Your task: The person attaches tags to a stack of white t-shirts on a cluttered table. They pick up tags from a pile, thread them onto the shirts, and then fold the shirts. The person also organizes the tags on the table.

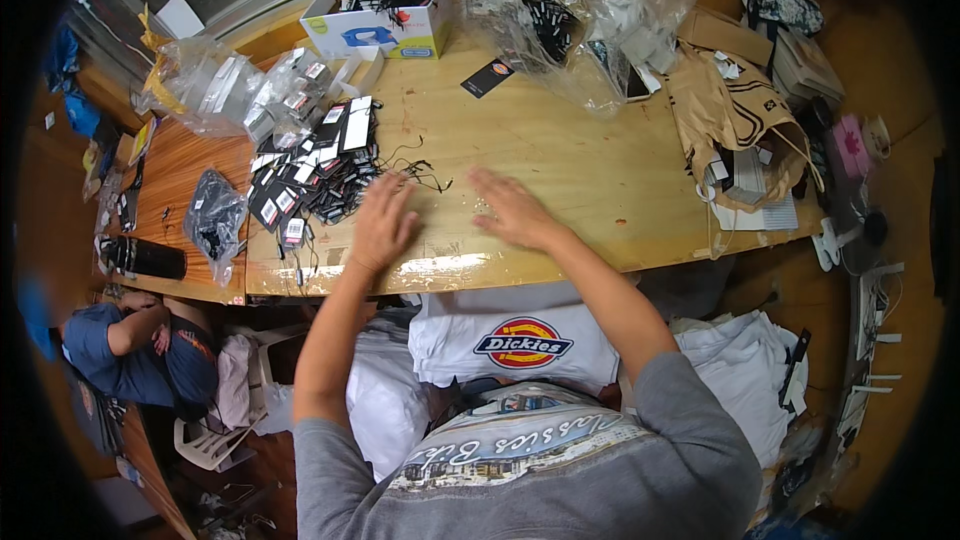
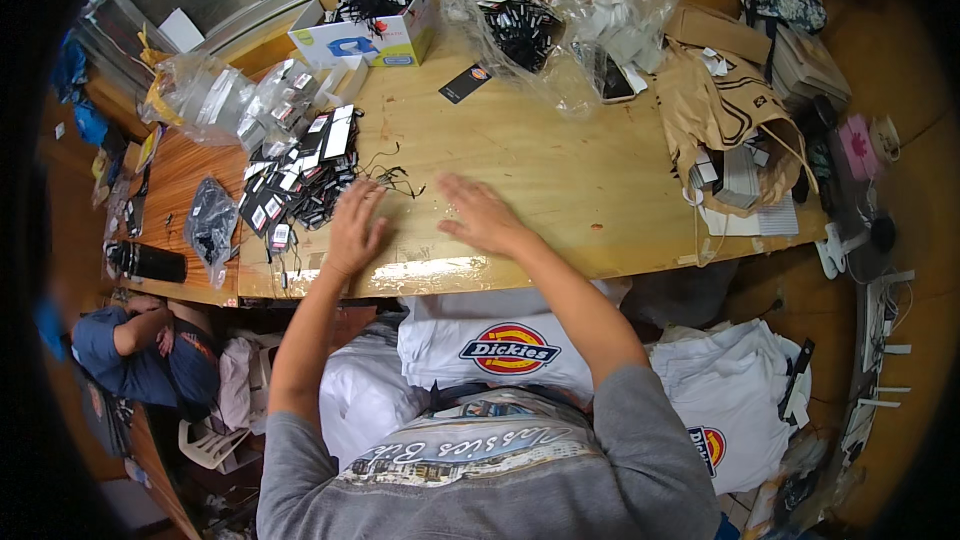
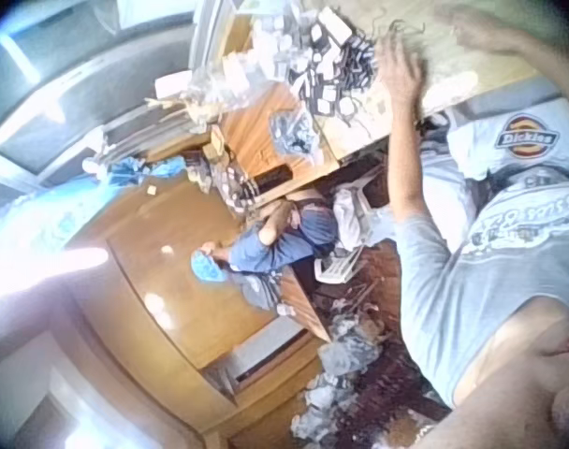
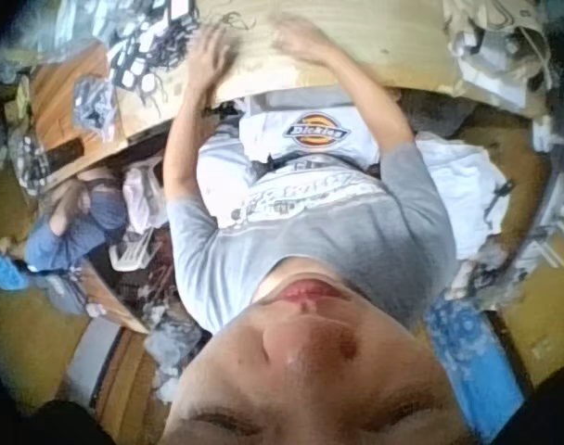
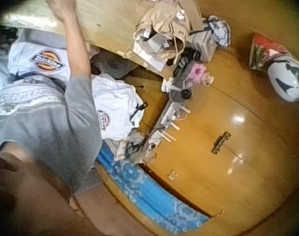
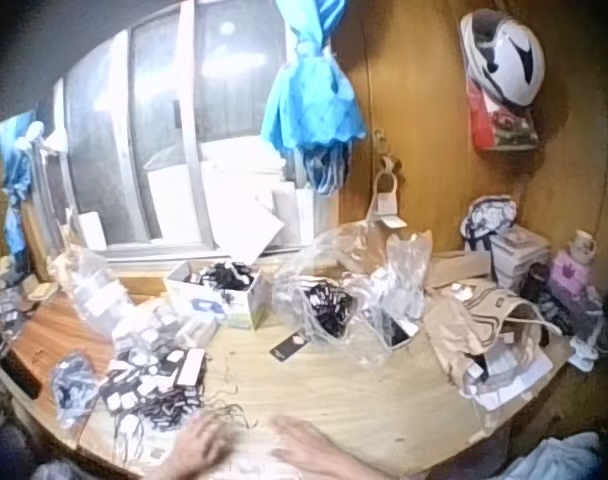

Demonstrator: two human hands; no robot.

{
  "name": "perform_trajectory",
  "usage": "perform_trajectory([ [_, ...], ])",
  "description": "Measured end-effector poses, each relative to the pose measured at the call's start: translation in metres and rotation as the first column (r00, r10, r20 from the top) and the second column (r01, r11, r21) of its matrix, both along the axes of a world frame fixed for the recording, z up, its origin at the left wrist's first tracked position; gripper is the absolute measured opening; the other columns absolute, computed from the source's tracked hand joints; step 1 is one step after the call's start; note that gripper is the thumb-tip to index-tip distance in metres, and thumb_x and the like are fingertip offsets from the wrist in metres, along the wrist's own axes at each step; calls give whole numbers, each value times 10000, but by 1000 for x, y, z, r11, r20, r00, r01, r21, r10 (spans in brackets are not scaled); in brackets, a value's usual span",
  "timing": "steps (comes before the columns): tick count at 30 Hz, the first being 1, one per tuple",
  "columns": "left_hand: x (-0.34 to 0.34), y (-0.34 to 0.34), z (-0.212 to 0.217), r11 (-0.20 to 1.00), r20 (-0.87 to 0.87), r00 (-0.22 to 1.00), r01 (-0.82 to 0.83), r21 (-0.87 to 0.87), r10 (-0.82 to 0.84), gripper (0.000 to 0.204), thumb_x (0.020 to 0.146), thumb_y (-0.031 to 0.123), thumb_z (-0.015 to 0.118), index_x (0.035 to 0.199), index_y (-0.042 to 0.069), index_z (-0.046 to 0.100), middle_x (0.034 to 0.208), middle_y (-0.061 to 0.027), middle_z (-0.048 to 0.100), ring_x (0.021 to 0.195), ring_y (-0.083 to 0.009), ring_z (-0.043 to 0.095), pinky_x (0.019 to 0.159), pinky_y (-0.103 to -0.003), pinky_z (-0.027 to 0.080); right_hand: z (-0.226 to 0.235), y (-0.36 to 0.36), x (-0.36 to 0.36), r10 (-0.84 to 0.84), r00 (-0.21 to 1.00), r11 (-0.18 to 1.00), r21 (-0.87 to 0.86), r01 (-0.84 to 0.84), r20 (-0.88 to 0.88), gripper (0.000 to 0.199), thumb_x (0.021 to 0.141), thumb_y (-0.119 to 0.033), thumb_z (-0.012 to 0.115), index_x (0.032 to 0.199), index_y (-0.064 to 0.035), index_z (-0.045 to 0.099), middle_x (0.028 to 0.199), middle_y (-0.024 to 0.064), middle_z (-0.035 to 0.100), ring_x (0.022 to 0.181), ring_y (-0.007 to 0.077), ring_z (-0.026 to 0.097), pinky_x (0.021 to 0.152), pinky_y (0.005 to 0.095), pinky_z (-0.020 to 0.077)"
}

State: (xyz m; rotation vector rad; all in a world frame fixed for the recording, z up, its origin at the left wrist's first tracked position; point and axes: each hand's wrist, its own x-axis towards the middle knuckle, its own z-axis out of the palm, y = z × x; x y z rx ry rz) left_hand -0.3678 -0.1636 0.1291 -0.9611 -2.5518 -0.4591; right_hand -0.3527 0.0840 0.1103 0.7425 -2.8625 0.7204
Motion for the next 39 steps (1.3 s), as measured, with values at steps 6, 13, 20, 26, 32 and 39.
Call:
perform_trajectory([
  [6, 72, 38, -3, 775, 181, 947, -322, 544, 266, 368, 769, 96, 449, 1119, 1, 387, 1132, -159, 401, 1085, -281, 350, 919, -360, 252, -10, 78, 62, -763, 646, 637, 181, 749, 11, 746, 742, -538, 396, 1248, -20, 220, 1310, 180, 162, 1221, 299, 122, 964, 450, 119],
  [13, 130, -4, -79, -427, 633, 591, -467, 774, 500, 325, 812, 83, 415, 1115, 24, 313, 1085, -113, 350, 956, -174, 378, 810, -295, 324, -7, -9, 16, -389, 920, 898, 242, 367, 50, 814, 719, -628, 303, 1265, -34, 194, 1334, 114, 138, 1242, 227, 78, 994, 386, 66],
  [20, 145, -45, -153, -562, 872, 489, -722, 403, -4, 297, 819, 316, 394, 1059, 142, 385, 989, -26, 466, 782, -130, 464, 669, -269, 387, -6, -122, 59, 170, 985, 983, 72, -171, 18, 818, 686, -600, 410, 1245, -29, 238, 1303, 130, 223, 1203, 243, 218, 976, 387, 164],
  [26, 238, -53, -276, -86, 903, 159, -974, 210, 400, 593, 724, 317, 531, 1178, 49, 262, 1103, -148, 397, 920, -230, 449, 779, -349, 366, -15, -155, 170, 577, 816, 765, -363, -533, 19, 644, 699, -347, 558, 1226, -96, 286, 1255, 117, 297, 1136, 250, 319, 933, 420, 233],
  [32, 293, -52, -269, 307, 788, 82, -941, -140, 611, 1005, 500, 378, 736, 1210, -65, 179, 1192, -258, 292, 1066, -353, 346, 908, -384, 283, -166, 53, 252, -258, 803, 900, -168, 402, 537, 495, 630, -129, 619, 1092, -64, 456, 1043, 142, 495, 978, 290, 453, 849, 350, 349],
  [39, 267, -50, -293, 87, 988, -15, -996, -28, 151, 1107, 516, 398, 744, 1268, 51, 9, 1233, -232, 238, 1140, -333, 271, 879, -432, 296, -262, 161, 379, -258, -291, 10, 304, 953, 921, 835, 604, -302, 710, 1227, -92, 195, 1220, 138, 298, 1102, 299, 322, 860, 476, 322],
])
